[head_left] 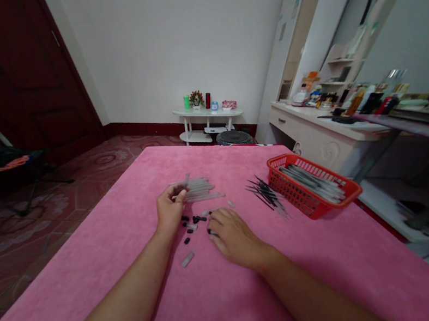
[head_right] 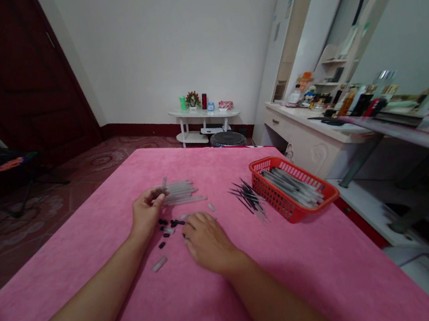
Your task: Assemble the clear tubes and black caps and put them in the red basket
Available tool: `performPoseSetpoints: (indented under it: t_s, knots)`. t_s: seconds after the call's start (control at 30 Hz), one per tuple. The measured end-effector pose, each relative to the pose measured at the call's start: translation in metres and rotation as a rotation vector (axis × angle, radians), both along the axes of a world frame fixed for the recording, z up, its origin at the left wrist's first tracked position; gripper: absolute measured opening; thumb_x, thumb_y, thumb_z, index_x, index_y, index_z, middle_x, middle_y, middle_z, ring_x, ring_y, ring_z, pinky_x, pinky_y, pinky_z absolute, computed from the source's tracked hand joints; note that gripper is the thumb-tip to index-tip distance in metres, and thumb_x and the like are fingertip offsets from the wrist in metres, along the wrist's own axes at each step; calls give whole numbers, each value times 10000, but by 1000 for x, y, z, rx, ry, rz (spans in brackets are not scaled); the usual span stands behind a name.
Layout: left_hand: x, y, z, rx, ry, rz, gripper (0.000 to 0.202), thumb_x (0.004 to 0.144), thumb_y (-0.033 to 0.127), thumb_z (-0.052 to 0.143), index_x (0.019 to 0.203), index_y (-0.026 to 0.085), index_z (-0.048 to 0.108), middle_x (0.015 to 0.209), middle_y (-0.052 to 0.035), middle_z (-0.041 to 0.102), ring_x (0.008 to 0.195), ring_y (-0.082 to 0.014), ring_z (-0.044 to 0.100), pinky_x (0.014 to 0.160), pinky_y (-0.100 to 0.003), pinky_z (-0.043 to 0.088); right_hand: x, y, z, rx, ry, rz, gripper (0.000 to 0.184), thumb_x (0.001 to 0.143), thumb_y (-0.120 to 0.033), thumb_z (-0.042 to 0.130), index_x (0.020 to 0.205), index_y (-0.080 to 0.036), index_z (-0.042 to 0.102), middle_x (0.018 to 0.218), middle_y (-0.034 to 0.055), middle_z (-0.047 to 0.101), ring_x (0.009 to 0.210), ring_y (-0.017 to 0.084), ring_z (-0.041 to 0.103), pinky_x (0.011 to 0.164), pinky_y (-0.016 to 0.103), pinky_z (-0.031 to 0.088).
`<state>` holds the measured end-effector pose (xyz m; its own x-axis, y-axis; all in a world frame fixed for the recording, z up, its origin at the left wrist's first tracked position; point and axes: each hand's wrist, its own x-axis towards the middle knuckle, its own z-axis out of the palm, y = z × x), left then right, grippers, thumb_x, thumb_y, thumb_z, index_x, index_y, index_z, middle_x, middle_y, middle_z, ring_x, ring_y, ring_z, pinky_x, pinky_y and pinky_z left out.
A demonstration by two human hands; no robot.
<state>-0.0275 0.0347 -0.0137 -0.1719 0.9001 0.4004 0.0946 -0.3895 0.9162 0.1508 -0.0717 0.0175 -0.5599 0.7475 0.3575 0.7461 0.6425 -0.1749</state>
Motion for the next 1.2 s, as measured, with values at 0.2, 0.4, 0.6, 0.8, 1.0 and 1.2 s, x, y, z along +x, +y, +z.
performPoseSetpoints:
  t_s: [0.2,0.4,0.6,0.8,1.0,1.2]
  knots:
    - [3,-4,4,7,36,4,228,718,255,571,884,132,668,842,-61,691,791,-178,633,706,-275,486,17,6,-2,33,38,-239,76,779,-141,544,833,-163,593,869,59,563,882,190,475,923,358,345]
    - [5,-5,6,24,91,19,189,724,237,556,847,140,662,839,-50,687,785,-176,629,737,-291,486,19,7,-4,45,149,-320,156,726,-99,527,828,-180,612,899,68,573,912,211,476,861,360,360]
    - [10,-11,12,40,151,44,176,707,211,549,816,142,669,820,-44,695,774,-175,630,756,-305,493,19,3,3,62,219,-266,268,679,-55,537,885,-186,646,1008,66,575,993,223,456,912,388,343]
    - [11,-14,14,71,170,21,164,713,197,551,819,151,668,834,-49,699,801,-184,635,779,-325,500,13,-6,12,37,126,-184,210,665,-115,627,847,-207,674,968,53,567,965,221,439,936,408,327]
    - [12,-13,8,146,275,-2,159,749,190,558,854,172,676,875,-55,698,837,-197,636,772,-329,507,14,-4,11,25,78,-144,92,733,-190,664,809,-235,693,952,40,584,966,221,436,927,415,319]
    - [10,-15,8,290,497,-30,155,791,173,550,876,192,679,875,-64,687,859,-212,612,799,-361,477,19,0,13,81,212,-273,49,784,-188,599,820,-192,632,883,48,609,906,212,475,865,379,341]
